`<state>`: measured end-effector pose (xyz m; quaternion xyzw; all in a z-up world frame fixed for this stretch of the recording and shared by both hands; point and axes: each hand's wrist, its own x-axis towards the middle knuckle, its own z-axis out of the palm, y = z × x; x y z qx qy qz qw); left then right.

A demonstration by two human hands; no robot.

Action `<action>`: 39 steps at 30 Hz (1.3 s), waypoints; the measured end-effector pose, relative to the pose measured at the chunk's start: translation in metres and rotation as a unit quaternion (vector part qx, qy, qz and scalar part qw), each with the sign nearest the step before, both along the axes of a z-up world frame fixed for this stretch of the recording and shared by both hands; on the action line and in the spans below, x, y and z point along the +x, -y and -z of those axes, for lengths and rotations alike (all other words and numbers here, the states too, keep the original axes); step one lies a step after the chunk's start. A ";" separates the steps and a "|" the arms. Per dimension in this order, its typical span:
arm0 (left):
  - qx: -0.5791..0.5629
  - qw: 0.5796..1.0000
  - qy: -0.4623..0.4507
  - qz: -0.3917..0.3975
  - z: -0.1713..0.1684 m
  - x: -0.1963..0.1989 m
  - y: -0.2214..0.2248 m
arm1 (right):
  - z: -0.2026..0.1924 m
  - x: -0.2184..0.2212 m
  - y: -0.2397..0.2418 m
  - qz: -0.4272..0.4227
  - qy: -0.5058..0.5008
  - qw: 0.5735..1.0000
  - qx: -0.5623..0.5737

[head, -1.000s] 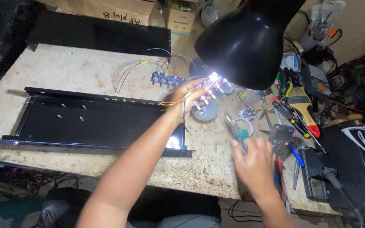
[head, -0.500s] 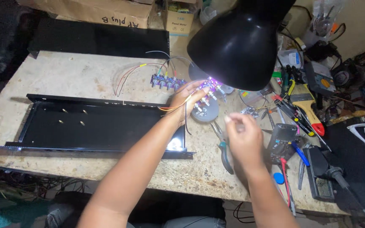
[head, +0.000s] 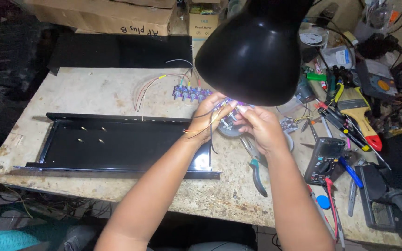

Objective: Repairing an electronic device by cutting wires and installing a circuit board into a metal chassis.

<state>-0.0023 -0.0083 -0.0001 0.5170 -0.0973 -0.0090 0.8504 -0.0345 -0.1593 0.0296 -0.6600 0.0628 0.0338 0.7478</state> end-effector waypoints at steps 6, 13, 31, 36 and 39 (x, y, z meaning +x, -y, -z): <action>0.030 0.999 -0.006 0.011 0.018 0.008 -0.001 | 0.036 0.015 0.011 0.012 0.046 0.999 0.025; 0.011 0.999 -0.042 -0.001 0.019 0.006 0.000 | 0.033 0.014 0.008 0.037 0.074 0.993 0.080; -0.004 0.997 -0.071 -0.002 0.016 0.006 0.006 | 0.012 0.000 0.008 -0.016 0.019 0.996 0.088; -0.025 0.995 -0.092 -0.005 0.014 0.002 0.005 | 0.017 0.002 0.008 -0.005 0.051 0.995 0.087; -0.037 0.994 -0.100 0.004 0.020 0.006 0.003 | 0.023 0.005 0.007 0.002 0.054 0.995 0.087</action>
